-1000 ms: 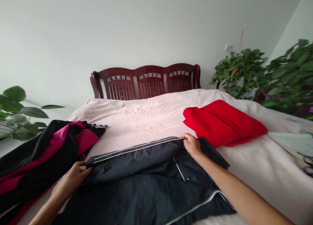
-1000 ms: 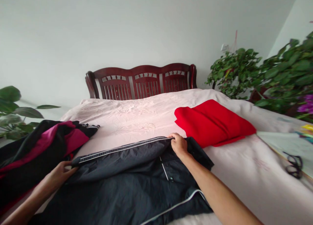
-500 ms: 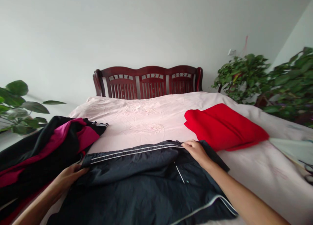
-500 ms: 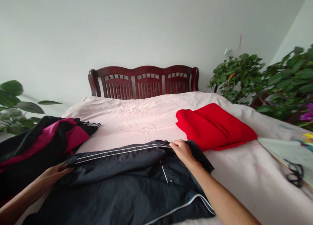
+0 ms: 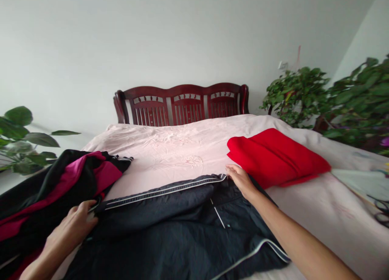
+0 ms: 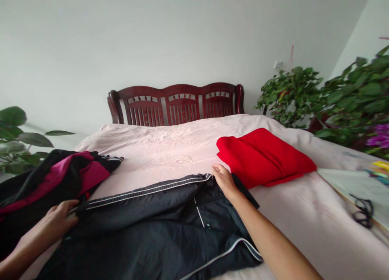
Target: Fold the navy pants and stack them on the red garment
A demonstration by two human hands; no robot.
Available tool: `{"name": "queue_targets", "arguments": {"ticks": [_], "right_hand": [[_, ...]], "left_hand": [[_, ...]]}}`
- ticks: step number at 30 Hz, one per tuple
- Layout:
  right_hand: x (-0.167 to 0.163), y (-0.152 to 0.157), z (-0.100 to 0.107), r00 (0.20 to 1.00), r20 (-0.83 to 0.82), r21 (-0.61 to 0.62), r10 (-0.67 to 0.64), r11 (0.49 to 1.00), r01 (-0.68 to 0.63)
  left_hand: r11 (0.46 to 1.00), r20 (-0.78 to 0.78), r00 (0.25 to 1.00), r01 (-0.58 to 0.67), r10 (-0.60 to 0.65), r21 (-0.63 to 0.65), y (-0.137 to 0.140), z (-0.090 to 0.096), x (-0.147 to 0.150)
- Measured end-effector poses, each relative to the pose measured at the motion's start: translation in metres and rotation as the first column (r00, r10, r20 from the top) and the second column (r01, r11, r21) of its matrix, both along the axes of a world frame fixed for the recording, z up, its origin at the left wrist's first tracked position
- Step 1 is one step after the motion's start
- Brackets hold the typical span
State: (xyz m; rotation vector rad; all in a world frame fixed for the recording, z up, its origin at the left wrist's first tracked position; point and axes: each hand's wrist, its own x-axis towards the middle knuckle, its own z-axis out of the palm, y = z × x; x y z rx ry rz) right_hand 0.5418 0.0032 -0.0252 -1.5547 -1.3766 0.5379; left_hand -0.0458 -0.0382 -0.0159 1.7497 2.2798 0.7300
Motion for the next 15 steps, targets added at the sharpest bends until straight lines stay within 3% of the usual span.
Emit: {"name": "queue_targets", "arguments": {"ticks": [3,5,7,9,12,15], "right_hand": [[-0.002,-0.003,0.02,1.0,0.014,0.073,-0.006,0.997,0.005],[-0.01,-0.008,0.031,0.995,0.104,0.132,0.012,0.991,-0.026],[-0.02,-0.015,0.034,0.958,0.275,0.144,0.087,0.981,-0.13],[-0.026,-0.022,0.027,0.86,0.459,0.037,0.225,0.962,-0.272],[-0.022,-0.026,0.011,0.704,0.604,-0.174,0.374,0.924,-0.341],[-0.008,-0.023,0.001,0.682,0.619,-0.261,0.389,0.921,-0.289]], "left_hand": [[0.964,-0.225,0.948,0.252,-0.226,0.09,-0.011,0.016,0.042],[0.867,-0.293,0.853,0.482,-0.431,0.126,-0.014,0.015,0.073],[0.773,-0.374,0.737,0.63,-0.562,0.08,-0.014,0.004,0.096],[0.746,-0.44,0.668,0.666,-0.6,-0.007,-0.012,-0.013,0.107],[0.783,-0.49,0.658,0.617,-0.572,-0.085,-0.007,-0.038,0.101],[0.804,-0.517,0.662,0.588,-0.542,-0.089,-0.004,-0.053,0.087]]}}
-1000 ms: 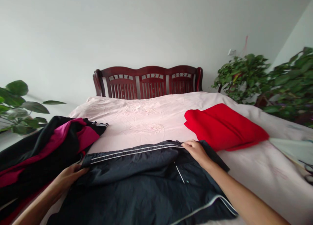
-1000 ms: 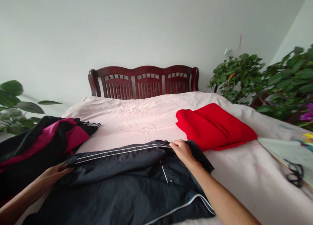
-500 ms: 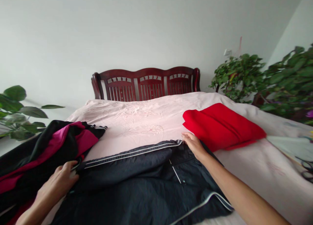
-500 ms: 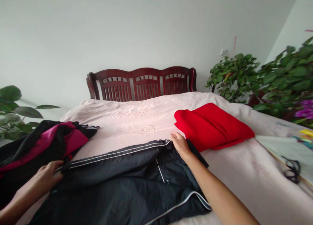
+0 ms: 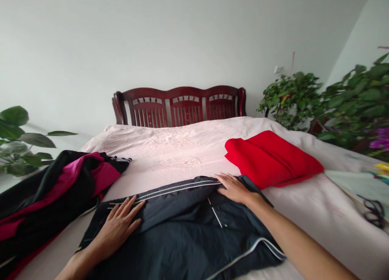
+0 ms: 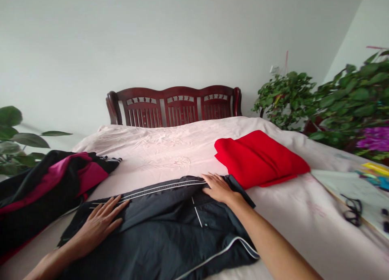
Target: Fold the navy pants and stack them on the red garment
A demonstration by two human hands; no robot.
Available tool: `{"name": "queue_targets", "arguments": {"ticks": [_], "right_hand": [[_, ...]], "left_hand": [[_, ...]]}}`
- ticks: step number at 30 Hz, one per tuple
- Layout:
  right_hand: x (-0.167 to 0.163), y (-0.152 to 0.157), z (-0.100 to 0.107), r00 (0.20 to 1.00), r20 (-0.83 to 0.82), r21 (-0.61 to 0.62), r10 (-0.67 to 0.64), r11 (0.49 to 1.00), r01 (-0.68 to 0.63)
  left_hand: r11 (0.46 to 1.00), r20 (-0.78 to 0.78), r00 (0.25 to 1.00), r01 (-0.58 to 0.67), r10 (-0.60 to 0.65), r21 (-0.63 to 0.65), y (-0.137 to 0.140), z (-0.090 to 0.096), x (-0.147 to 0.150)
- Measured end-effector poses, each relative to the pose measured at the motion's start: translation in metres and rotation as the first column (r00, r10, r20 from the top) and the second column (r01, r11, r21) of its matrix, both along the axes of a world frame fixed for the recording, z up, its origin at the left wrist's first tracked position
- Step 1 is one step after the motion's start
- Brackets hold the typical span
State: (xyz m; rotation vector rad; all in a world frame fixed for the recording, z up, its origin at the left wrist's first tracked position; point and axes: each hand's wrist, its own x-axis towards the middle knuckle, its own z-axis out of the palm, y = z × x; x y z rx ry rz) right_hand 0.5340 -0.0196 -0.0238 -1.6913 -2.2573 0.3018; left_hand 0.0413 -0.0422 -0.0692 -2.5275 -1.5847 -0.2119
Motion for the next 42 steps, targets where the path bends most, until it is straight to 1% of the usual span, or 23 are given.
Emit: {"name": "queue_targets", "arguments": {"ticks": [2,5,6,8,10,12,15,19,22,25,28,31,33,35,38,40,42], "right_hand": [[0.01,0.004,0.0,0.999,-0.035,-0.026,-0.03,0.999,0.029],[0.022,0.007,0.003,0.995,-0.084,-0.024,-0.053,0.998,0.051],[0.024,0.007,0.004,0.996,-0.073,-0.009,-0.056,0.998,0.055],[0.027,0.004,0.005,0.997,-0.001,0.039,-0.075,0.996,0.075],[0.026,0.002,0.007,0.99,0.07,0.091,-0.124,0.989,0.117],[0.024,0.0,0.008,0.978,0.095,0.129,-0.185,0.977,0.172],[0.02,0.001,0.009,0.964,0.076,0.156,-0.254,0.958,0.24],[0.016,0.01,0.013,0.951,0.023,0.163,-0.308,0.94,0.3],[0.01,0.017,0.019,0.955,-0.042,0.192,-0.293,0.936,0.295],[0.0,0.018,0.021,0.973,-0.072,0.197,-0.22,0.953,0.23],[-0.008,0.011,0.013,0.981,-0.056,0.163,-0.185,0.968,0.191],[-0.011,0.003,0.004,0.979,-0.025,0.153,-0.204,0.967,0.205],[-0.008,0.002,0.003,0.978,-0.004,0.14,-0.208,0.968,0.207],[-0.004,0.002,0.01,0.979,0.022,0.111,-0.201,0.974,0.198],[-0.006,0.005,0.031,0.976,0.07,0.096,-0.208,0.975,0.201],[-0.02,0.007,0.046,0.97,0.092,0.137,-0.223,0.968,0.209],[-0.045,0.007,0.055,0.973,0.097,0.202,-0.212,0.961,0.189]], "left_hand": [[1.0,0.002,1.0,-0.009,0.009,0.02,0.001,-0.004,-0.005],[0.999,0.009,1.0,-0.007,0.007,0.044,0.0,-0.006,-0.005],[0.999,0.006,1.0,-0.006,0.005,0.05,0.0,-0.006,-0.004],[0.998,-0.004,1.0,-0.012,0.012,0.062,0.0,-0.007,-0.003],[0.997,-0.014,1.0,-0.021,0.022,0.073,0.0,-0.009,-0.002],[0.996,-0.017,1.0,-0.024,0.025,0.084,0.0,-0.01,-0.002],[0.996,-0.017,0.999,-0.027,0.029,0.089,0.0,-0.009,-0.001],[0.995,0.006,1.0,-0.03,0.03,0.093,-0.003,-0.007,0.0],[0.995,0.016,1.0,-0.027,0.025,0.094,-0.004,-0.007,0.0],[0.995,0.019,1.0,-0.026,0.024,0.091,-0.003,-0.008,0.0],[0.996,0.031,0.999,-0.026,0.023,0.083,-0.002,-0.008,0.0],[0.998,0.037,0.999,-0.02,0.018,0.066,-0.002,-0.005,0.0],[0.998,0.039,0.999,-0.022,0.02,0.055,-0.003,-0.003,0.001],[0.999,0.035,0.999,-0.027,0.026,0.042,-0.005,0.0,0.003],[0.999,0.026,0.999,-0.036,0.036,0.018,-0.009,0.005,0.007],[0.999,0.028,0.999,-0.042,0.042,0.013,-0.011,0.009,0.01],[0.999,0.032,0.998,-0.045,0.045,0.01,-0.013,0.012,0.013]]}}
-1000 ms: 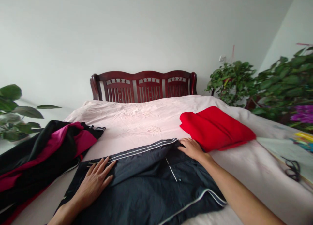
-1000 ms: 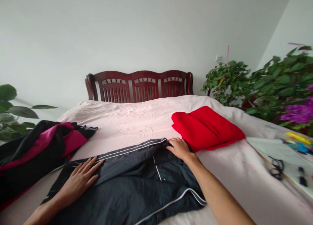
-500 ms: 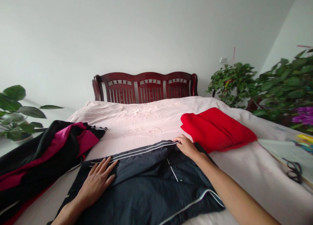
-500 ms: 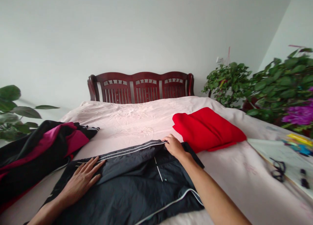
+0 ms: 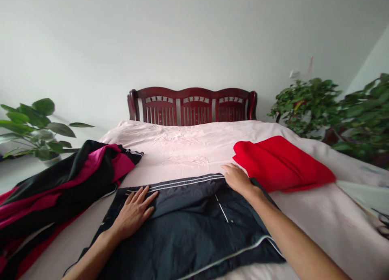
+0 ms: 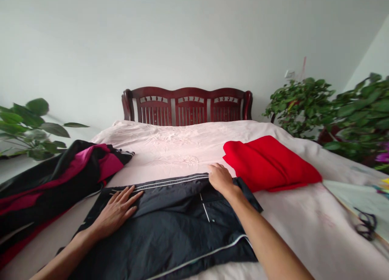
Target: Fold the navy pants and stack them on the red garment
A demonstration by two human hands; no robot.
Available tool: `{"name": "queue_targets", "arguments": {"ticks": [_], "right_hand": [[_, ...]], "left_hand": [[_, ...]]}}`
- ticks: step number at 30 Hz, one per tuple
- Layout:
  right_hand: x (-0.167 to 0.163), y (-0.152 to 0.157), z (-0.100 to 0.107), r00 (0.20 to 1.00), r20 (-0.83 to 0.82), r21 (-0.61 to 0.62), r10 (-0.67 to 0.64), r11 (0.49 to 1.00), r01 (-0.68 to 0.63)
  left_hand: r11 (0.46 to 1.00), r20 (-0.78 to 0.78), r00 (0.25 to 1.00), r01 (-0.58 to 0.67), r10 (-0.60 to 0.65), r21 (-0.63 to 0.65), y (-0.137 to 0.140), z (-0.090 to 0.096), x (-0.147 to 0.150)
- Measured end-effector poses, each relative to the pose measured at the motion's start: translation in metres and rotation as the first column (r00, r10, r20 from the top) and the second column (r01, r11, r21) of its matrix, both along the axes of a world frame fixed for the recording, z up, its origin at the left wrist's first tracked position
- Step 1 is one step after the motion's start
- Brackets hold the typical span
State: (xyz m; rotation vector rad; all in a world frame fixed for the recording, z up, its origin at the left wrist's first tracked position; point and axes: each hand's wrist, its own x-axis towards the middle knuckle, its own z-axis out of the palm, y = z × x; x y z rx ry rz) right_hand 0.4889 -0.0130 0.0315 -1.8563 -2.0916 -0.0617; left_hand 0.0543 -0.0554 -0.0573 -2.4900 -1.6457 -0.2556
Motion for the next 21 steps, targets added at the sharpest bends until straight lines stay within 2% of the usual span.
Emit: {"name": "queue_targets", "arguments": {"ticks": [3,5,8,12,17,21], "right_hand": [[-0.042,-0.003,-0.007,0.994,0.068,0.071,0.089,0.993,-0.093],[-0.058,-0.005,-0.025,0.984,0.135,0.002,0.114,0.993,-0.116],[-0.053,-0.008,-0.057,0.979,0.196,-0.107,0.049,0.994,-0.028],[-0.025,-0.006,-0.082,0.972,0.226,-0.058,-0.062,0.995,0.077],[-0.008,-0.007,-0.083,0.974,0.202,-0.097,-0.099,0.988,0.12],[0.01,-0.016,-0.067,0.978,0.169,-0.192,-0.121,0.969,0.153]], "left_hand": [[1.0,-0.004,1.0,0.0,0.0,-0.013,-0.002,0.005,0.003],[1.0,-0.009,1.0,0.005,-0.006,-0.019,-0.004,0.008,0.003],[1.0,-0.022,1.0,0.014,-0.014,-0.016,-0.008,0.011,0.0],[1.0,-0.027,1.0,-0.008,0.009,0.019,-0.016,0.009,-0.015],[1.0,0.055,0.998,-0.018,0.019,-0.016,-0.027,0.007,-0.047],[0.996,0.27,0.963,0.011,0.014,-0.09,-0.038,0.005,-0.076]]}}
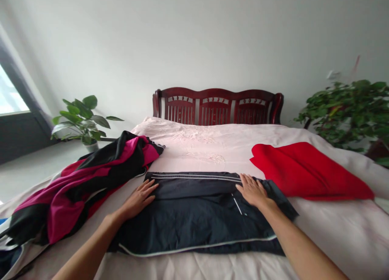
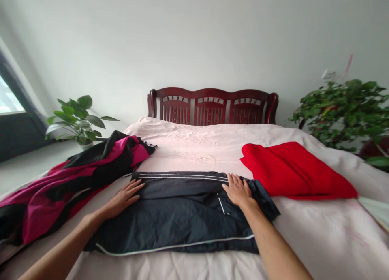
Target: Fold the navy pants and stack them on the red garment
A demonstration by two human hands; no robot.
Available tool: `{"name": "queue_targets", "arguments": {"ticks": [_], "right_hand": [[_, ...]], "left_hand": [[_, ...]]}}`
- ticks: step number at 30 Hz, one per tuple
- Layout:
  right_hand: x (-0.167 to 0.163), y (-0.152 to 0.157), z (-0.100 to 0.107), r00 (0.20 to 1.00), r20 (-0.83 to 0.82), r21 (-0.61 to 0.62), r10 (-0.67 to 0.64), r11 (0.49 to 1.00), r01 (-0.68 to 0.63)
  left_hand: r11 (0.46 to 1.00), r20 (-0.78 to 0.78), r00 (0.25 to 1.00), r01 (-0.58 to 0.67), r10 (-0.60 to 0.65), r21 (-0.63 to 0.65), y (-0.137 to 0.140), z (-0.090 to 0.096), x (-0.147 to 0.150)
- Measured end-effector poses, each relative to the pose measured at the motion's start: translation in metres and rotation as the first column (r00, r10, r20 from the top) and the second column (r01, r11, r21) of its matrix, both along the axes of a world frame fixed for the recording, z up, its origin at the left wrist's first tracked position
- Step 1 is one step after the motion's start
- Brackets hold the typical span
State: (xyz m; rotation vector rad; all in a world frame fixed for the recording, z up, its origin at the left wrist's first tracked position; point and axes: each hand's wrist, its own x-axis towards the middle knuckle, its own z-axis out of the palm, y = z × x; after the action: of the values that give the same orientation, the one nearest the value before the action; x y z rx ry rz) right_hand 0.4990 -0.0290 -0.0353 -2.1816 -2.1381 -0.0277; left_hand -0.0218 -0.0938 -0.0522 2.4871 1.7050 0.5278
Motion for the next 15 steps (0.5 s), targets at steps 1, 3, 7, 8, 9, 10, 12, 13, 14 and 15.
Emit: {"name": "queue_targets", "arguments": {"ticks": [1,3,7,8,9,10,12,13,14,15], "right_hand": [[0.005,-0.003,0.007,1.0,-0.01,-0.024,-0.01,1.0,0.01],[0.011,-0.013,0.022,0.999,-0.022,-0.042,-0.043,0.998,0.042],[-0.01,-0.05,0.042,0.999,-0.042,0.103,0.007,0.995,-0.002],[-0.022,-0.062,0.042,0.996,-0.055,0.169,0.073,0.984,-0.062],[-0.035,-0.075,0.039,0.987,-0.068,0.228,0.148,0.965,-0.129],[-0.047,-0.088,0.034,0.975,-0.071,0.251,0.212,0.95,-0.188],[-0.066,-0.111,0.02,0.947,-0.068,0.22,0.314,0.931,-0.293],[-0.071,-0.121,0.012,0.938,-0.068,0.187,0.34,0.928,-0.323],[-0.072,-0.127,0.004,0.933,-0.068,0.16,0.353,0.927,-0.339],[-0.07,-0.132,-0.002,0.935,-0.066,0.142,0.349,0.931,-0.337]], "left_hand": [[1.0,0.081,0.997,-0.011,0.011,-0.007,-0.004,0.0,-0.006],[0.998,0.242,0.969,-0.051,0.056,-0.027,-0.01,-0.001,-0.015],[0.992,0.442,0.889,-0.096,0.121,-0.079,-0.018,-0.002,-0.022],[0.992,0.466,0.876,-0.096,0.123,-0.083,-0.019,-0.003,-0.022],[0.992,0.485,0.866,-0.095,0.125,-0.085,-0.019,-0.004,-0.023],[0.992,0.498,0.858,-0.095,0.127,-0.088,-0.02,-0.004,-0.023],[0.991,0.512,0.85,-0.09,0.128,-0.098,-0.021,-0.006,-0.025],[0.991,0.515,0.848,-0.087,0.127,-0.1,-0.023,-0.007,-0.027],[0.991,0.517,0.847,-0.085,0.125,-0.101,-0.024,-0.008,-0.028],[0.991,0.518,0.846,-0.083,0.123,-0.1,-0.026,-0.009,-0.03]]}}
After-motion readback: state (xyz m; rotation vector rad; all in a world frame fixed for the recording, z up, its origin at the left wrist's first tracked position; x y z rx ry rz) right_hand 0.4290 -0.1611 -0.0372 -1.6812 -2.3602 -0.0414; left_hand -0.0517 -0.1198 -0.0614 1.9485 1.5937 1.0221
